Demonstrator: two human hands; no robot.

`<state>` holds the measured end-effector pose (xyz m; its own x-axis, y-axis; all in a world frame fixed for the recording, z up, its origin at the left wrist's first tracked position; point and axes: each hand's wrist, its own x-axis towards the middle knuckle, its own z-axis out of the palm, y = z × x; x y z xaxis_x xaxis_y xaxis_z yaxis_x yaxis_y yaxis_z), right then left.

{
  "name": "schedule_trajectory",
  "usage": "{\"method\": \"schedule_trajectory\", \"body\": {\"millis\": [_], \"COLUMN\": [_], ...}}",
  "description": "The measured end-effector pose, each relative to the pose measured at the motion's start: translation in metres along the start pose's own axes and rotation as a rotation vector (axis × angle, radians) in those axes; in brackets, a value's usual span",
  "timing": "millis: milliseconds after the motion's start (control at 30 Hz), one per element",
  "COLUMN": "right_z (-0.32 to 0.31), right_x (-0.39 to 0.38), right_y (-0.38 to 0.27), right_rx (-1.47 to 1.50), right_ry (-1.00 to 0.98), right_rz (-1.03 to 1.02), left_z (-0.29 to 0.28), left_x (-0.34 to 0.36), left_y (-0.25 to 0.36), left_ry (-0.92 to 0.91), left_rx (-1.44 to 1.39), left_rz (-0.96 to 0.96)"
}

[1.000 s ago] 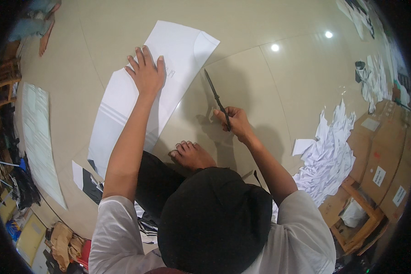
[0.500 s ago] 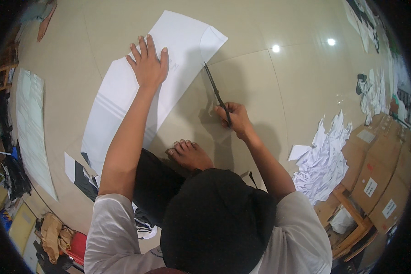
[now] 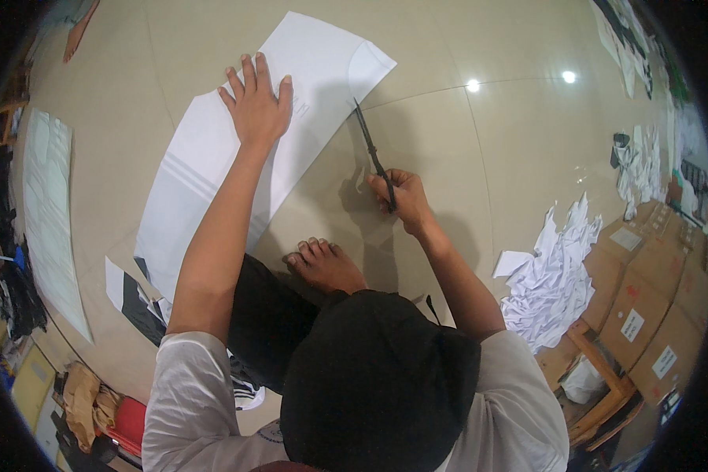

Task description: The person sits on the floor and uses scissors to cut a white paper template, then places a dark fabric piece on the template and cuts the fabric to match the shape. The person handles the paper and fabric pieces, adjusting them on the floor during the process.

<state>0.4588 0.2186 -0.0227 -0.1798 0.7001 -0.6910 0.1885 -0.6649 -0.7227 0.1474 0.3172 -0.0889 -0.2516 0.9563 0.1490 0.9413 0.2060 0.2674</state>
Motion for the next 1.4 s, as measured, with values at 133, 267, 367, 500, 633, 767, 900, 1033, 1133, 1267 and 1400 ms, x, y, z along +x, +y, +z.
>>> {"method": "schedule_trajectory", "body": {"millis": [133, 267, 367, 500, 633, 767, 900, 1033, 1133, 1267, 1400], "right_z": [0.003, 0.005, 0.005, 0.004, 0.004, 0.005, 0.003, 0.002, 0.001, 0.003, 0.004], "right_x": [0.001, 0.004, 0.006, 0.007, 0.006, 0.005, 0.007, 0.007, 0.008, 0.008, 0.006], "right_y": [-0.004, -0.006, -0.005, -0.003, -0.003, -0.005, -0.003, -0.001, 0.003, 0.003, 0.003], "right_rx": [-0.011, -0.008, 0.000, -0.004, -0.009, -0.027, -0.042, -0.034, -0.026, -0.013, -0.007], "right_ry": [-0.006, 0.003, 0.011, 0.008, 0.015, 0.033, 0.037, 0.036, 0.041, 0.049, 0.048], "right_rz": [-0.004, 0.004, 0.003, 0.002, 0.003, 0.007, -0.003, -0.004, -0.001, -0.005, 0.001], "left_z": [0.001, 0.001, 0.000, 0.000, 0.000, 0.000, 0.001, 0.002, 0.003, 0.003, 0.003], "left_x": [-0.001, 0.000, 0.000, -0.001, 0.000, -0.001, 0.000, 0.000, 0.000, 0.000, 0.000], "left_y": [-0.001, 0.000, 0.000, 0.000, 0.000, 0.000, -0.001, -0.001, -0.001, -0.002, -0.002], "left_ry": [0.012, 0.010, 0.010, 0.020, 0.028, 0.035, 0.043, 0.032, 0.031, 0.027, 0.029], "left_rx": [0.008, 0.009, 0.013, 0.024, 0.022, 0.011, 0.003, 0.018, 0.019, 0.026, 0.022], "left_rz": [-0.006, -0.004, -0.002, 0.001, 0.005, 0.007, 0.010, 0.007, 0.008, 0.007, 0.003]}}
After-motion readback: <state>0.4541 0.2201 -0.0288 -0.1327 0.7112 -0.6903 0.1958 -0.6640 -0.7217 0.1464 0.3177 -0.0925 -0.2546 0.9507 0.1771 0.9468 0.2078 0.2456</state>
